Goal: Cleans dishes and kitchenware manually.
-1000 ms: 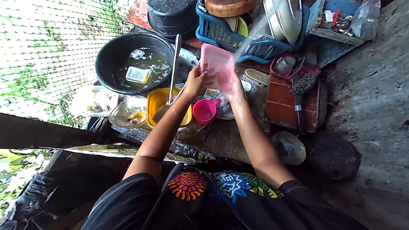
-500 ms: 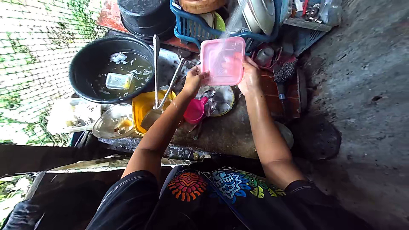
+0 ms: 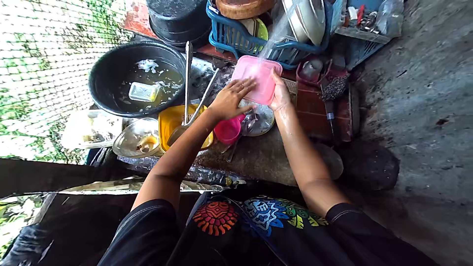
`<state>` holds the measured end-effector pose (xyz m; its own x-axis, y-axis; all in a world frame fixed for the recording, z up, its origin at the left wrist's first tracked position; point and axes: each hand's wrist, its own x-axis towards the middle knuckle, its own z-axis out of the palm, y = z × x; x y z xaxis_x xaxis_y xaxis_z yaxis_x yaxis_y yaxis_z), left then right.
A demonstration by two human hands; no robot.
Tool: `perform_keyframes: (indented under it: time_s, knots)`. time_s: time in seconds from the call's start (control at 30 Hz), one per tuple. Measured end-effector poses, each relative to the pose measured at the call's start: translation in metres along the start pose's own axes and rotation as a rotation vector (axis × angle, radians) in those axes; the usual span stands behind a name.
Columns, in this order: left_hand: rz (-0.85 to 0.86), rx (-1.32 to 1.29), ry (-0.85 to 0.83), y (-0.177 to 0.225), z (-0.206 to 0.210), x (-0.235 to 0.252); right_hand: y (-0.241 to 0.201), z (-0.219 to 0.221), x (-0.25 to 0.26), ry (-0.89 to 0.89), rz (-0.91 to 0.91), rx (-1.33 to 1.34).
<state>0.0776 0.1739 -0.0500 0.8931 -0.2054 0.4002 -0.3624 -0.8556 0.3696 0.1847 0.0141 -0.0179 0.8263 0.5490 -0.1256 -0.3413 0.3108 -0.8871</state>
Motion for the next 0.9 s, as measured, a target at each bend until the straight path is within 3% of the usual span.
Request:
perform_keyframes:
  time_s: [0.1, 0.2, 0.33, 0.4, 0.5, 0.67, 0.8, 0.9]
  knots:
    - [-0.173, 0.052, -0.069, -0.005, 0.005, 0.030, 0.019, 0.009, 0.001, -0.084, 0.011, -0.058]
    - [-0.277, 0.081, 0.035, -0.022, 0.007, 0.058, 0.032, 0.014, -0.004, -0.077, 0.006, -0.060]
    - [-0.727, -0.256, 0.197, -0.031, -0.001, 0.069, 0.016, 0.017, -0.018, 0.038, -0.077, -0.068]
    - [-0.851, -0.432, 0.183, -0.019, -0.003, 0.069, 0.008, 0.016, -0.019, 0.124, -0.097, -0.110]
    - [-0.814, -0.522, 0.180, -0.014, -0.003, 0.063, 0.010, 0.002, -0.007, 0.174, -0.114, -0.105]
    - [-0.716, -0.998, 0.275, -0.012, -0.014, 0.053, 0.011, -0.014, 0.002, 0.258, -0.171, -0.165]
    - [-0.694, -1.276, 0.472, -0.003, -0.023, 0.051, -0.010, -0.021, -0.010, 0.064, 0.001, -0.249]
    - [-0.681, -1.458, 0.504, 0.004, -0.030, 0.050, -0.037, -0.027, -0.030, -0.036, 0.002, -0.318]
